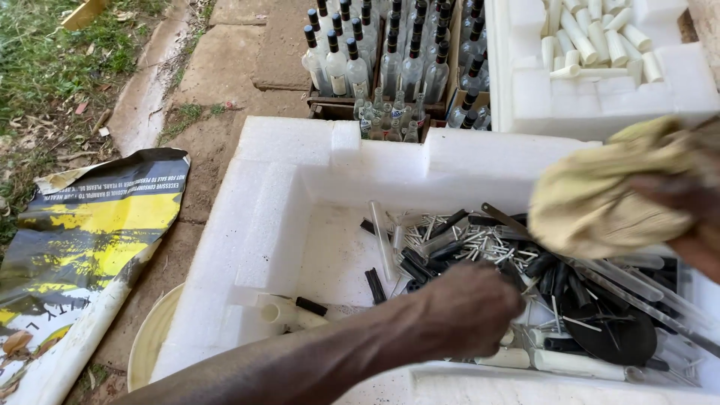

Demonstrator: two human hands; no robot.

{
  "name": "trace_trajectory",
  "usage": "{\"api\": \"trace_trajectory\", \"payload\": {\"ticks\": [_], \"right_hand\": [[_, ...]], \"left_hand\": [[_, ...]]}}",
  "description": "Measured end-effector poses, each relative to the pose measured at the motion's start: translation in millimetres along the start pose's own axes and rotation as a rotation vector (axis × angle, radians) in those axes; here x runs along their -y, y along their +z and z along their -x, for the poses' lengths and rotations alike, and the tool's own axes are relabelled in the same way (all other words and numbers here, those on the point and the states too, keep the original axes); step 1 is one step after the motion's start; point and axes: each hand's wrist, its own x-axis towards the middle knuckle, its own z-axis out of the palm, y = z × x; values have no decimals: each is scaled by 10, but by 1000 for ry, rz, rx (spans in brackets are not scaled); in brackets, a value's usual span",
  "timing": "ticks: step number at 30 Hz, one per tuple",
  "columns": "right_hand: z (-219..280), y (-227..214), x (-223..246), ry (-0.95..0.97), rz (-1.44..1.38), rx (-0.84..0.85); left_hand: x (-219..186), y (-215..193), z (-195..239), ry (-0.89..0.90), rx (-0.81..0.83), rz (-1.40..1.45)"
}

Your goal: The person repeatedly picks small white cylindrical components from a foam-lined bin and wipes them with a cloth. The person handles each component one at a time, wiping the exterior and then placing it back into the bin. The process is repeated for several components throughout the clip.

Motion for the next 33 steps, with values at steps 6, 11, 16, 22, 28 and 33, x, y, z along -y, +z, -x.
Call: {"api": "trace_trajectory", "payload": {"ticks": [6, 11, 16, 22, 28, 33], "right_hand": [[23, 413, -15, 384, 241, -653], [96, 115, -223, 238, 325, -551], [-3, 364, 10, 296, 420, -616], [-243, 831, 373, 524, 737, -627], [-503, 913, 160, 478, 783, -305], [-488, 786, -23, 463, 497, -315]], "left_hand": [[41, 268, -113, 45, 171, -497], [-33, -149, -153, -205, 150, -206], [74, -500, -45, -271, -36, 100], [49, -615, -28, -353, -318, 647], [20, -592, -21, -206, -421, 1211], [116, -657, 69, -162, -296, 1208]]}}
